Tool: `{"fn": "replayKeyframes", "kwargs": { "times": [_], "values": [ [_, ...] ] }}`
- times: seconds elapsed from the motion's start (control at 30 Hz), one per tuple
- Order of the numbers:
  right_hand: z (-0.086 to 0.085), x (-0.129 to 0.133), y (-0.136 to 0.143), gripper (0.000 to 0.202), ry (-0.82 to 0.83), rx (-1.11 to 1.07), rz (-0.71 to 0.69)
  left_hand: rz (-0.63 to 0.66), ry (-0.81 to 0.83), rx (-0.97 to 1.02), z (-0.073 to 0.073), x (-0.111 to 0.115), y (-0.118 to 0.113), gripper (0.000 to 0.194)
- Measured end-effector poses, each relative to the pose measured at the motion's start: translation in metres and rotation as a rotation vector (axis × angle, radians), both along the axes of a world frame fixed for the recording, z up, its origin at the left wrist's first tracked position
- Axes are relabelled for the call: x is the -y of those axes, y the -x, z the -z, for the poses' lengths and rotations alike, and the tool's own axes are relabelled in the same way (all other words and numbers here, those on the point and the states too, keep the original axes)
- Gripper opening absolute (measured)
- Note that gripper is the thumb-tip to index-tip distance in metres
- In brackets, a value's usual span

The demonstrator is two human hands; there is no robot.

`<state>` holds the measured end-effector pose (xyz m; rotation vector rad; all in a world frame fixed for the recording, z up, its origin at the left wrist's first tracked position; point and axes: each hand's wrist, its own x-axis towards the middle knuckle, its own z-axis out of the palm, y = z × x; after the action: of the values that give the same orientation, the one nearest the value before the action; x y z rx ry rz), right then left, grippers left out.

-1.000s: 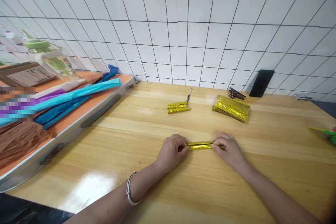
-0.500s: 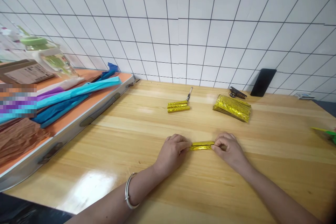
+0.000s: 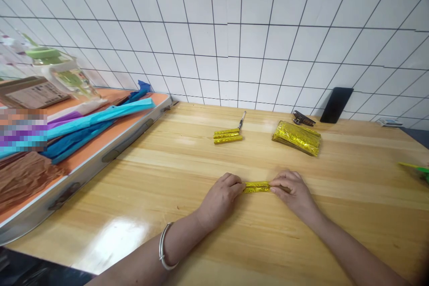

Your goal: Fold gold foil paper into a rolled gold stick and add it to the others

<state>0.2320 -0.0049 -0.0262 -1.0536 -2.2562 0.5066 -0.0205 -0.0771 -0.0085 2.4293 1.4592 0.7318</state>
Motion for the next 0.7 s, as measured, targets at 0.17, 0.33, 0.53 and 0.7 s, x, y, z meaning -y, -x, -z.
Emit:
{"fn": "replayKeyframes", "kwargs": {
  "times": [0.17,0.33,0.53,0.7],
  "values": [
    [0.001,-0.001,-0.001,0.007,-0.015,0.005,0.006,0.019,-0.003,0.005,0.001,0.001,0.001,0.031],
    [-0.006,0.002,0.002,0.009,-0.062,0.055,-0.012,0.036,-0.018,-0.151,-0.006,0.003,0.0,0.029],
    [-0.023,0.018,0.012,0.016,-0.228,0.275,-0.006,0.101,-0.007,-0.434,-0.017,0.009,-0.008,0.027],
    [-0.03,0.028,0.017,0.019,-0.293,0.461,-0.04,0.025,-0.016,-0.42,-0.02,0.022,-0.015,0.042]
  ]
}}
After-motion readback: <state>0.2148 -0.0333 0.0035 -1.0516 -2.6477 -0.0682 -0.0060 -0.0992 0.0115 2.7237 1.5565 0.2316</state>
